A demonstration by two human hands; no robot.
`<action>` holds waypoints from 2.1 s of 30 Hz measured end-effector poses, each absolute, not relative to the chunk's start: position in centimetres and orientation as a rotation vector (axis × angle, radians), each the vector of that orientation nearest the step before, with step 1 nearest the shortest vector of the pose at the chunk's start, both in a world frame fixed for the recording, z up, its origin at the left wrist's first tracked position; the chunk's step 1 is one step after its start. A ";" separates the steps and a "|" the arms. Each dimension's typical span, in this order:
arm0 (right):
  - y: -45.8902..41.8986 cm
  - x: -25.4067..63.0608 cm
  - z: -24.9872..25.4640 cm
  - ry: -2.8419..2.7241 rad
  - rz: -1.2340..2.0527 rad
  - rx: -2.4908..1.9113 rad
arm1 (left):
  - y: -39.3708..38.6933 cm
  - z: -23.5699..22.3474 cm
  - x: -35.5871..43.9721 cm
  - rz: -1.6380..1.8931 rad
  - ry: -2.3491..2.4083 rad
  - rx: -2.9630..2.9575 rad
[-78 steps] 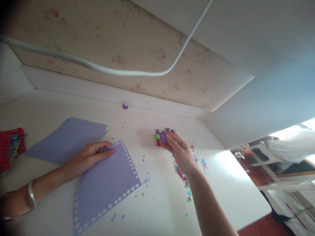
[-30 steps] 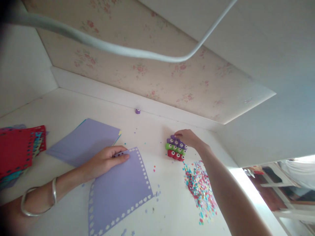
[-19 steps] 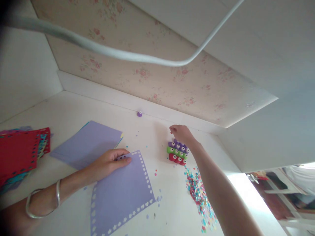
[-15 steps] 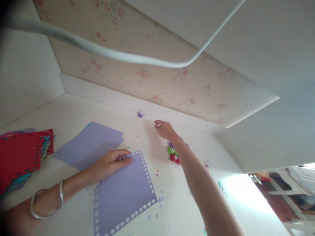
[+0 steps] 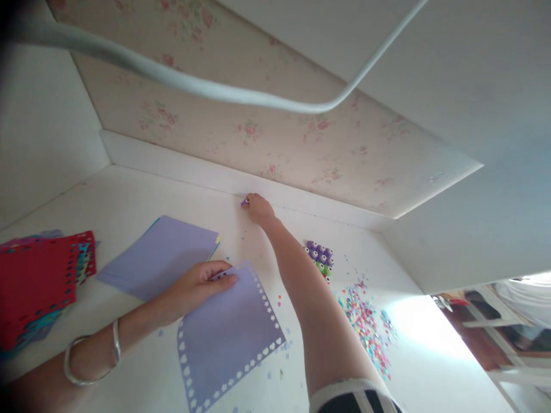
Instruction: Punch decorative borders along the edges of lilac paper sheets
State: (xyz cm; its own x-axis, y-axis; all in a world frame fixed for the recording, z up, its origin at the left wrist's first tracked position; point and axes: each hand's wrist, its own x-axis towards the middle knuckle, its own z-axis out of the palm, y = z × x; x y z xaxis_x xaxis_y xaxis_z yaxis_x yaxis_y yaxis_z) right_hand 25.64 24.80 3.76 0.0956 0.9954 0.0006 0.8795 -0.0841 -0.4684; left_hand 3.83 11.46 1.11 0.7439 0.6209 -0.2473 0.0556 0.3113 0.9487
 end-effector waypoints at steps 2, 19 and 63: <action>22.6 25.7 4.5 -1.777 0.521 -2.006 | 11.5 1.3 3.7 0.400 0.656 1.208; 1.6 26.2 4.7 -1.201 1.602 -1.360 | 11.0 1.9 3.4 0.608 0.728 1.128; -4.3 26.2 1.9 -0.553 1.216 -1.181 | 8.0 1.0 4.2 0.611 0.910 1.299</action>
State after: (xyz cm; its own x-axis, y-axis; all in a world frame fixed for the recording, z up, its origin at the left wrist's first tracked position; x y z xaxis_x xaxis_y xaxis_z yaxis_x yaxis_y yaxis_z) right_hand 26.24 -4.33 1.91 0.3204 0.9153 -0.2442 -0.4182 -0.0947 -0.9034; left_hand 4.25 7.96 0.96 0.5311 0.8181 -0.2206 0.1053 0.1946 0.9752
